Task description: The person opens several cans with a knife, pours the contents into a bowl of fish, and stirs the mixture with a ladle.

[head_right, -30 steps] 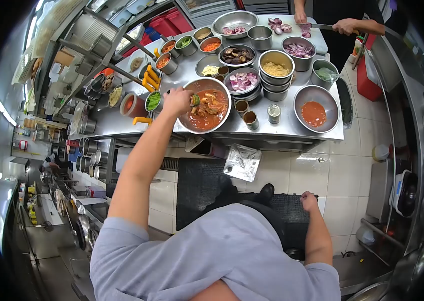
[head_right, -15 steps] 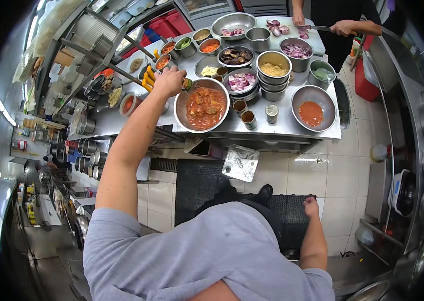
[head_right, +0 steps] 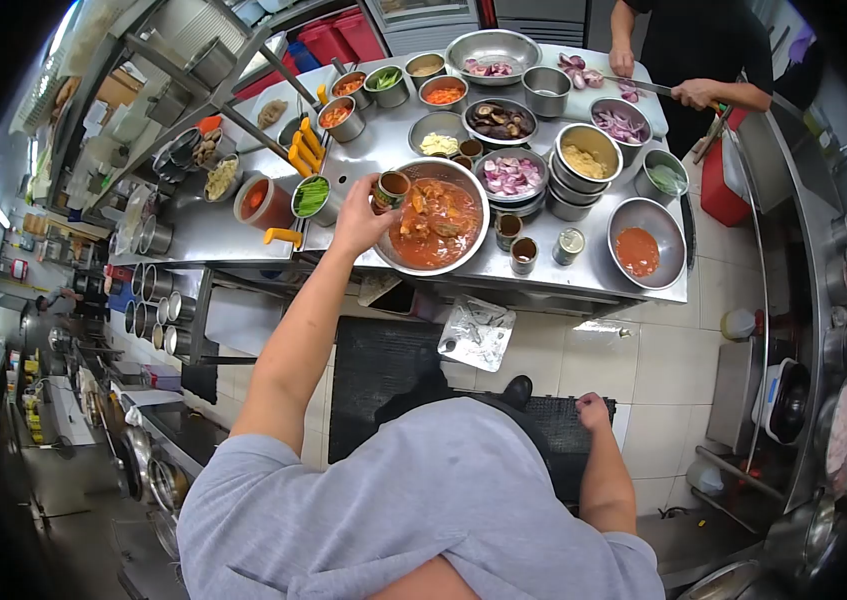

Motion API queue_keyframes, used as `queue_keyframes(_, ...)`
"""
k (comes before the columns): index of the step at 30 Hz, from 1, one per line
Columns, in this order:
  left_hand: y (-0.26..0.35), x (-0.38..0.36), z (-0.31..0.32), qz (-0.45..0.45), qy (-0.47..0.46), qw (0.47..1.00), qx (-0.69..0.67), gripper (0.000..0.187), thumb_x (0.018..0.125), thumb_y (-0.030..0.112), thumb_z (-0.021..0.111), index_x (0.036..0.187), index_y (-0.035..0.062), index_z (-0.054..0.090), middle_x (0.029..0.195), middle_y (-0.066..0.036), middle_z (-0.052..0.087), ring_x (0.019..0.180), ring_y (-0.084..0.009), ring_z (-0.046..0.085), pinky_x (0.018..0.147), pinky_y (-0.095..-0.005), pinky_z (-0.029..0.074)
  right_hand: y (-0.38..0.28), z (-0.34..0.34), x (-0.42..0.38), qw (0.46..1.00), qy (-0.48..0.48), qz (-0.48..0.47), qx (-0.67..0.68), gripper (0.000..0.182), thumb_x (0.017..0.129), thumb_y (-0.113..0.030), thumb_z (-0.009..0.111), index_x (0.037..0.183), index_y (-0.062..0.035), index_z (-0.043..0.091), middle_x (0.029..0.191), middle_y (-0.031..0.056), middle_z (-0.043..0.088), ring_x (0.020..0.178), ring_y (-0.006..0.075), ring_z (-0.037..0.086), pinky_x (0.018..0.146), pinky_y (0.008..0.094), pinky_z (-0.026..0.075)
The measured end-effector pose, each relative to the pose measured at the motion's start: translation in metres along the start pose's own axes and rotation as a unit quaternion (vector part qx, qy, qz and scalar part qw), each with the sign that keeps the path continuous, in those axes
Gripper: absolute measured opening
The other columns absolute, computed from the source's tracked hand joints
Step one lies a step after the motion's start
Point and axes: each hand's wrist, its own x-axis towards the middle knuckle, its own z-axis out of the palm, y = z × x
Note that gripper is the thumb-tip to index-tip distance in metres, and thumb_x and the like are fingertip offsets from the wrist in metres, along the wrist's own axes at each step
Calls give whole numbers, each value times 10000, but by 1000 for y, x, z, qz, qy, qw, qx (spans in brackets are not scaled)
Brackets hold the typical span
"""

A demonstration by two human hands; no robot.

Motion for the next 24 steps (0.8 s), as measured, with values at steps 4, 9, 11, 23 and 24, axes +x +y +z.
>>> queue_keyframes(4,-7,1,-11,24,4,988,-153,614,681,186,852,1212,50,576,1091,-186,664,1000,-367,641,868,-438,516,-48,17,-13,999,13,23,-24,83,885,-62,595,965,-83,587,734,43,596,549,134,549,431,287,414)
queue_keyframes(9,-35,6,-26,118,-23,970,-209,571,673,53,789,1209,94,598,1150,-102,670,1094,-344,602,958,-432,468,-105,62,-27,998,53,30,-27,111,877,-73,598,988,-78,597,740,42,603,572,128,566,442,284,425)
queue_keyframes(11,-57,12,-29,156,-28,961,-225,580,667,-4,749,1217,100,599,1183,-93,664,1125,-336,594,974,-430,463,-132,89,-34,998,60,26,-23,133,882,-86,609,1014,-74,604,757,46,614,588,127,575,459,282,434)
queue_keyframes(23,-177,75,34,-114,59,953,-275,614,735,92,791,1291,81,530,1239,-125,595,1152,-302,593,955,-412,488,-232,195,-74,1000,-17,-22,-15,236,909,-117,657,1101,8,598,779,68,638,666,150,602,620,298,500)
queue_keyframes(24,-186,81,47,-153,48,961,-225,599,738,88,782,1281,73,531,1230,-139,608,1143,-320,602,956,-411,489,-234,196,-78,1000,-24,-7,-17,240,908,-119,660,1100,10,596,784,69,640,671,150,605,623,298,501)
